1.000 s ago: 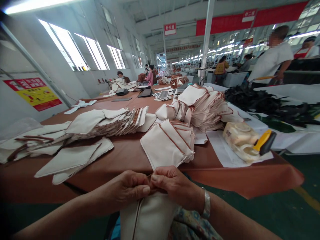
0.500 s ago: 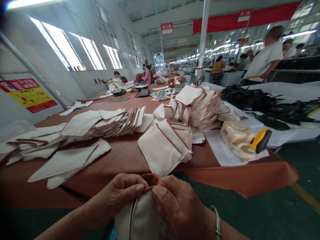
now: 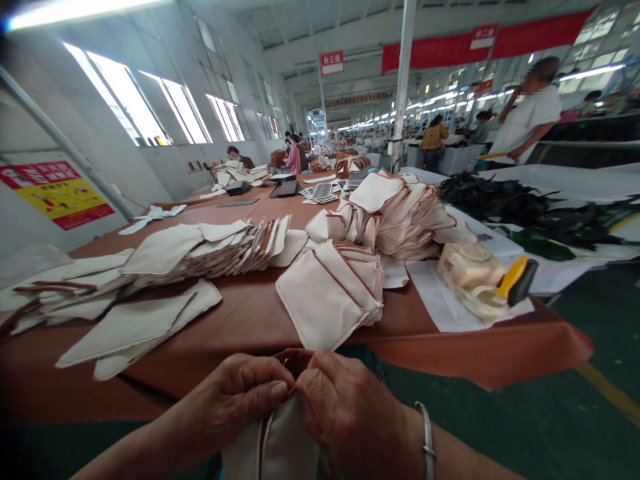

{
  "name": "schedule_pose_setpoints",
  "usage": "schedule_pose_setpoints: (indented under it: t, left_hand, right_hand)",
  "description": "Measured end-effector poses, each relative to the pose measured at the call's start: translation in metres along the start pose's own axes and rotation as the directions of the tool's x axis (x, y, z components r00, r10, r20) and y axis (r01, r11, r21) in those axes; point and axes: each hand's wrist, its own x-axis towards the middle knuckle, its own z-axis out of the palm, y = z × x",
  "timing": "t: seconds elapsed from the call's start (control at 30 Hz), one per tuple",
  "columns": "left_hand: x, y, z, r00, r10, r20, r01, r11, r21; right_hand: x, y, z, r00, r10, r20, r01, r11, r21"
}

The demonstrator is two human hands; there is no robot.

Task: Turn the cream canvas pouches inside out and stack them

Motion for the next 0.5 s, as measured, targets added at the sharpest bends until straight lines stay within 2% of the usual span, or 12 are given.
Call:
schedule_pose_setpoints:
  t: [0.13,0.2,0.27,0.37,0.43,0.5]
  left_hand:
    - [0.000,0.001,-0.001,0.999,-0.033,0.016,0.031,0.996,0.082]
    - [0.000,0.000,-0.004,0.998,-0.054,0.023,0.053,0.997,0.057]
    - [-0.001,-0.001,-0.008,0.998,-0.060,0.025,0.059,0.998,0.015]
    - [-0.003,-0.001,-0.012,1.000,-0.030,-0.005,0.030,0.999,-0.014]
    - [-0.004,0.001,-0.012,1.000,-0.003,-0.017,0.003,1.000,-0.010]
    - [-0.004,0.004,-0.010,1.000,0.006,-0.007,-0.006,1.000,-0.016]
  right_hand:
    - [0.007,0.004,-0.001,0.992,-0.116,0.052,0.123,0.979,-0.161]
    - [0.009,0.005,-0.010,0.980,-0.165,0.107,0.184,0.962,-0.202]
    - [0.008,0.005,-0.021,0.979,-0.162,0.122,0.185,0.960,-0.210]
    - [0.002,0.004,-0.030,0.999,-0.037,0.007,0.038,0.993,-0.109]
    - [0.001,0.004,-0.030,0.992,0.108,-0.072,-0.104,0.993,0.057]
    - [0.003,0.006,-0.030,0.976,0.196,-0.089,-0.174,0.961,0.213]
